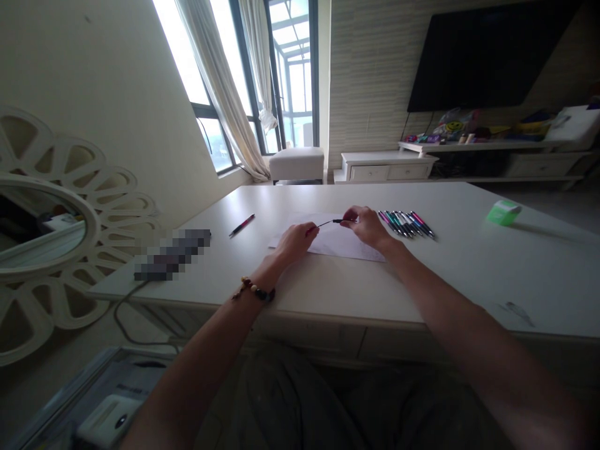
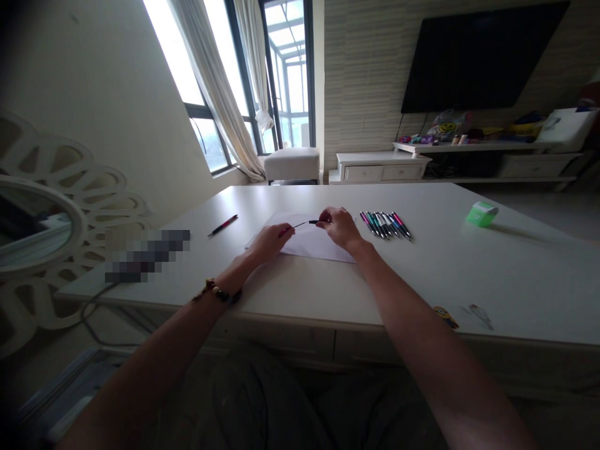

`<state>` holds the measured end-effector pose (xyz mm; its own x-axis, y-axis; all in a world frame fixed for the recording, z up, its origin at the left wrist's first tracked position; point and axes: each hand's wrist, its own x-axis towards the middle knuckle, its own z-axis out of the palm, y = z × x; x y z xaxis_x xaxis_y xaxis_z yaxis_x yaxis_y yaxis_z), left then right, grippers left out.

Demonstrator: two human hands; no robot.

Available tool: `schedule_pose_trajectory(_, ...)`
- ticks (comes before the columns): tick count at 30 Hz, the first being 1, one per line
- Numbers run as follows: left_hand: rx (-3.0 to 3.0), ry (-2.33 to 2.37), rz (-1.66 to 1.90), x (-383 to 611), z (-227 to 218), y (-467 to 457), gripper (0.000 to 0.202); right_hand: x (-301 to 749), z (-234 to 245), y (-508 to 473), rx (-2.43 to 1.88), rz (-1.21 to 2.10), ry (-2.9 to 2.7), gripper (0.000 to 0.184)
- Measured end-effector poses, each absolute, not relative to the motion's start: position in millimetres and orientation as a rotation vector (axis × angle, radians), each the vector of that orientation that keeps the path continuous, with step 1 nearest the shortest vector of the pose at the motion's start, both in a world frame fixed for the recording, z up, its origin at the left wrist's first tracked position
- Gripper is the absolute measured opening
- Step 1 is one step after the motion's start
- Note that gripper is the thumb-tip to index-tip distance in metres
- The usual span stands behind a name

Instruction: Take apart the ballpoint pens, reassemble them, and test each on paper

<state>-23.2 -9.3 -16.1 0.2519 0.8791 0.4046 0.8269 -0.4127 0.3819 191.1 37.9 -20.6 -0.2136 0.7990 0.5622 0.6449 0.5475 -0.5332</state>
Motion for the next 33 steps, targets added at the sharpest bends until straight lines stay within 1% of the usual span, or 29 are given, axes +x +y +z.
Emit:
schedule_pose_trajectory(15, 2.442, 1.694, 0.786, -22.6, -15.3, -10.5, 0.035, 191.4, -18.2, 34.2, -1.093, 0.210, -1.869, 0.008)
schedule_pose_trajectory(21, 2.496, 1.644, 0.826, -24.6, -19.5, -8.4, 0.034, 186.7, -18.8, 32.1, -1.026, 0.188, -1.931, 0.010)
schedule_pose_trajectory(27, 2.585, 1.484, 0.835, -23.2, -18.6, -8.7, 0.034, 174.2, -22.5, 25.8, -0.933, 0.216, -2.036, 0.012)
schedule_pose_trajectory(33, 2.486, 1.542, 0.834, -21.5, -11.9, -10.8, 0.030, 166.2, -19.9, 18.3, -0.890, 0.258, -2.059, 0.012)
